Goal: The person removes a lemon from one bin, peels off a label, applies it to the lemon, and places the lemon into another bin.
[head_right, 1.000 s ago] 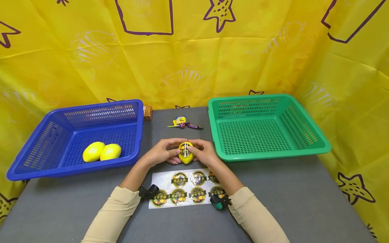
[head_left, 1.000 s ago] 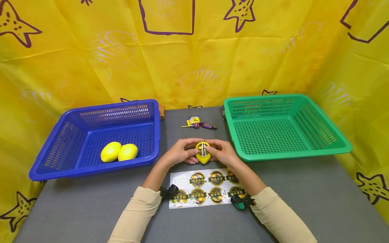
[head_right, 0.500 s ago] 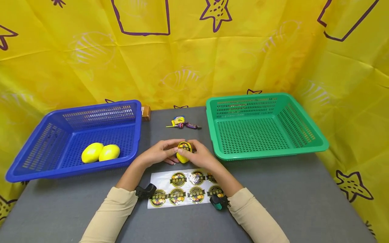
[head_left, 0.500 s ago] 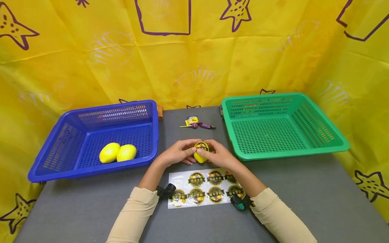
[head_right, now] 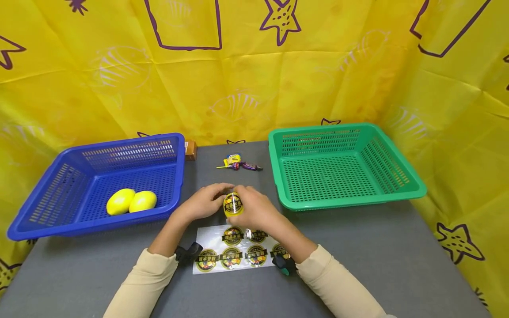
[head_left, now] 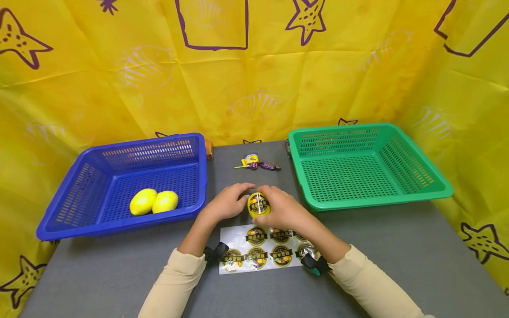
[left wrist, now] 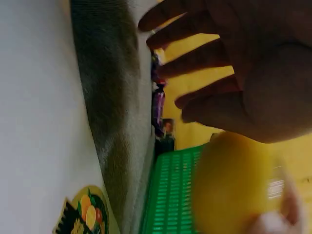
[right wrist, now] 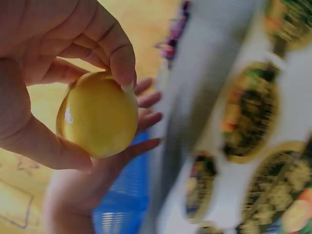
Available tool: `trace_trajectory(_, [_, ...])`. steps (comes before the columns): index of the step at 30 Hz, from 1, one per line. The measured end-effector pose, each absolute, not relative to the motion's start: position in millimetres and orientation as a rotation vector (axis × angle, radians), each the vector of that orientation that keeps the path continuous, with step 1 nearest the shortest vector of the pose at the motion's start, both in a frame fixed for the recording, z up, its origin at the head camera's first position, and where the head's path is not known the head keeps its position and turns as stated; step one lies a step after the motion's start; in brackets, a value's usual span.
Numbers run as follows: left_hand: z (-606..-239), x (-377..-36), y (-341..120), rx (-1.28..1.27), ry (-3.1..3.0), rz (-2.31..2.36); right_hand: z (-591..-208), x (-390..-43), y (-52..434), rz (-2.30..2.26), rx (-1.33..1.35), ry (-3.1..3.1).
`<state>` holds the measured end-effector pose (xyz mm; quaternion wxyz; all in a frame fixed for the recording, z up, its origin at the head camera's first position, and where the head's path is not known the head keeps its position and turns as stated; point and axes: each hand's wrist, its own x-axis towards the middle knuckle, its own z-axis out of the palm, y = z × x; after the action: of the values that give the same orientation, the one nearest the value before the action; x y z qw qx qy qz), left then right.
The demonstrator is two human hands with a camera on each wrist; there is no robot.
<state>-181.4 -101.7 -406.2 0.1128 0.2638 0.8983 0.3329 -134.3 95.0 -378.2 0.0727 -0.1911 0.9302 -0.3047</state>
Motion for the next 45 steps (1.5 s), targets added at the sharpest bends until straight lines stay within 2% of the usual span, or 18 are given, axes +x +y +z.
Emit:
trace_trajectory(5, [-394, -170, -99, 0.857, 2.817, 0.68, -343, -125, 102, -0.988, -0.708, 2.781])
trace_trajectory(9, [-379, -159, -99, 0.864, 2.833, 0.611, -319, -133, 117, -1.048, -0.742, 2.775])
trace_trajectory(15, [-362, -145, -108, 0.937, 2.944, 0.573, -291, -159, 160, -1.084, -0.522, 2.774])
trace_trajectory(21, [-362, -136, -129, 0.917, 3.123, 0.405, -279, -187, 202, -0.929, -0.319, 2.812])
trace_trajectory(31, [-371, -133, -159, 0.793, 3.219, 0.356, -307, -247, 224, -0.529, -0.412, 2.674])
trace_trajectory(35, [-376, -135, -162, 0.811, 3.26, 0.312, -323, -269, 221, -0.526, -0.317, 2.528])
trace_trajectory(45, [-380, -137, -160, 0.868, 3.282, 0.323, -346, -287, 208, -0.546, -0.231, 2.514])
